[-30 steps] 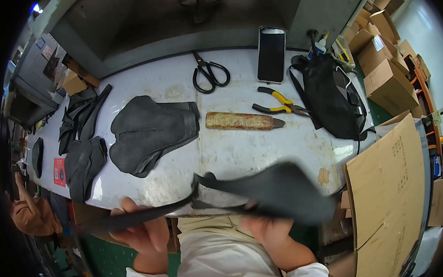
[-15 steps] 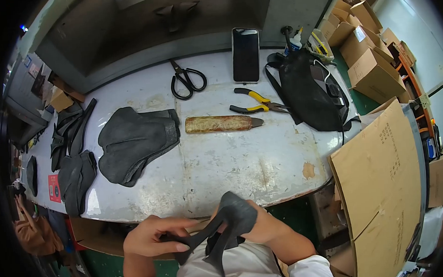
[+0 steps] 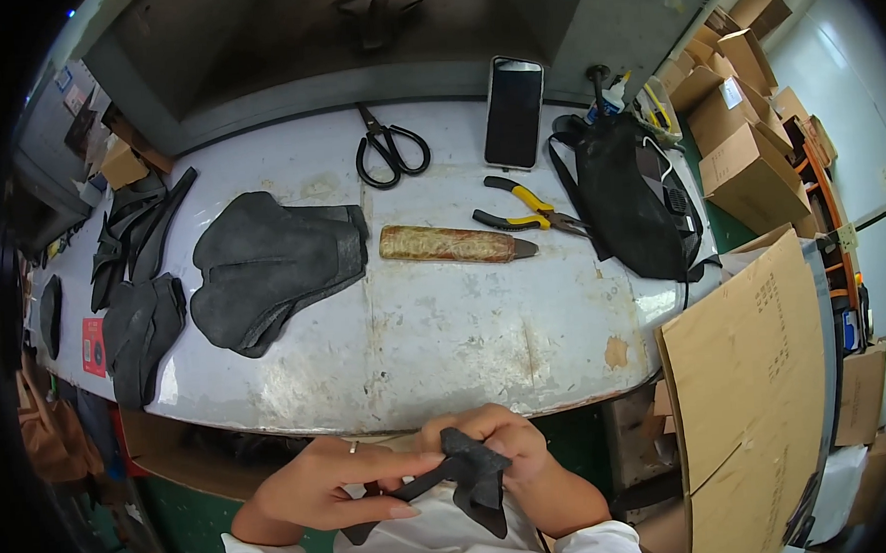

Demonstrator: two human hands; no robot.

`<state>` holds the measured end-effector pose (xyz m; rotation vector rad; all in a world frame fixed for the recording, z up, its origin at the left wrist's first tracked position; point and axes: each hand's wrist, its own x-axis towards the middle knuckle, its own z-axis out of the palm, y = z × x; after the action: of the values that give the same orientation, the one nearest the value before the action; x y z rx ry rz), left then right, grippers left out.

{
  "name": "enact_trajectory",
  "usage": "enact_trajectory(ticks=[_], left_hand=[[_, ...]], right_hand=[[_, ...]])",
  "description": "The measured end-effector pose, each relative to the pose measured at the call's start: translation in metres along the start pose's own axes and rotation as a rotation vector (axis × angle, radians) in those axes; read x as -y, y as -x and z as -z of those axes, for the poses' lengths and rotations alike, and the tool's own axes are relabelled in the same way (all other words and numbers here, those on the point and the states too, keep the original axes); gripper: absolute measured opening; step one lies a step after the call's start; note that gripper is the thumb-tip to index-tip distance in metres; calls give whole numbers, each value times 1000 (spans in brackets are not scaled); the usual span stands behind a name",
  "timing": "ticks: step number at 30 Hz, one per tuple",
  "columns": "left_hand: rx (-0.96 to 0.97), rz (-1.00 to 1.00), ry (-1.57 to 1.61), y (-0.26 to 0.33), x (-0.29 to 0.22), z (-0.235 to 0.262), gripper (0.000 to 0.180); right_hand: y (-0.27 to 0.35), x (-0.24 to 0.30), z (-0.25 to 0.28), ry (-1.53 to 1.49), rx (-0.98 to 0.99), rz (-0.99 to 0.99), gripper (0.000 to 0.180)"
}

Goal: The person is inspecting and fitting black covers onto bicycle saddle bases at a workshop bench.

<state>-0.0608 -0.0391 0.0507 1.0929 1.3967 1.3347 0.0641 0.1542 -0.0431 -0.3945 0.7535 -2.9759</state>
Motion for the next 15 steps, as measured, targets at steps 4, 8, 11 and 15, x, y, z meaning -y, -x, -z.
enact_trajectory(ticks=[4,8,11,15], left_hand=[[58,8,26,7,2,8,55],[112,-8,181,7,3,9,53],[123,11,207,9,2,11,52],[99,-30,216,12,3,14,51]], right_hand=[[-1,4,-2,-8,68,-101,36],[-4,4,3,-59,155,-154,37],[-7,1,-1,-104,150,-136,37],[-8,5,-1,131,139,-113,29]])
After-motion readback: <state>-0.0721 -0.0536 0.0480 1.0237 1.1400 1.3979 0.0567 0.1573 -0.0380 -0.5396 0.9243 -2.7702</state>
